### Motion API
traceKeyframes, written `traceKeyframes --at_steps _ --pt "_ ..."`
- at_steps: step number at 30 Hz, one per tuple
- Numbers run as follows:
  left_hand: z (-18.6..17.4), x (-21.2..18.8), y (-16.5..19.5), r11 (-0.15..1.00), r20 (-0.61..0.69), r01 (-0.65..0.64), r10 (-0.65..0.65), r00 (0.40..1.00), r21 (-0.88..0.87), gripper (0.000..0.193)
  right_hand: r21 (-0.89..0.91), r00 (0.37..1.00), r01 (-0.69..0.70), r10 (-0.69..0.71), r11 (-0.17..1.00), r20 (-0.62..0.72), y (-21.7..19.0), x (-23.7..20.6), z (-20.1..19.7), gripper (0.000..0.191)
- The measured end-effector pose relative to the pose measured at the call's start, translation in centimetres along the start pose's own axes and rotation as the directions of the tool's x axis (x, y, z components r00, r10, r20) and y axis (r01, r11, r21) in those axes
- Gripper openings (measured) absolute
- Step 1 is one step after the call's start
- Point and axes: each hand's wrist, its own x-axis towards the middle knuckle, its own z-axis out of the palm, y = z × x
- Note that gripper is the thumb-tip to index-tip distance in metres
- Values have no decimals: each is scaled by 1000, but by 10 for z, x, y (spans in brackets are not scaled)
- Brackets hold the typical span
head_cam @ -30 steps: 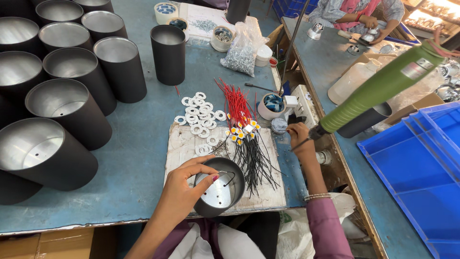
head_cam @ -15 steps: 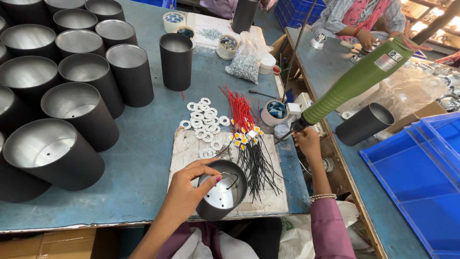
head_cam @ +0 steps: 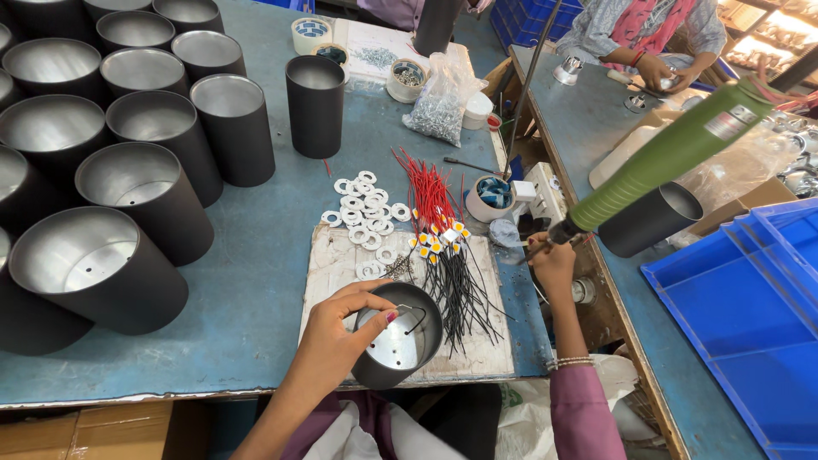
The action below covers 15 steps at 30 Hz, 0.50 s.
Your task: The person assembles small electronic components inside cylindrical metal housings. They insert wires and small white plastic parts, then use a green handheld tool to secure the components. The person repeats this process for multiple housings.
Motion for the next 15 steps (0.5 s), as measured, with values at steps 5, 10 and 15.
traceKeyframes --at_steps 5,10,15 --pt "1 0 -2 1000 3 -23 23 1000 -1 17 25 991 87 -84 996 -109 -9 -9 -1 11" --pt "2 -2 -1 1000 3 -3 3 1000 -4 17 -235 919 372 -392 898 -42 -20 -14 -5 9" --pt "2 -2 -1 999 0 39 -39 999 -16 18 -251 933 269 -317 930 -173 -10 -24 -18 11"
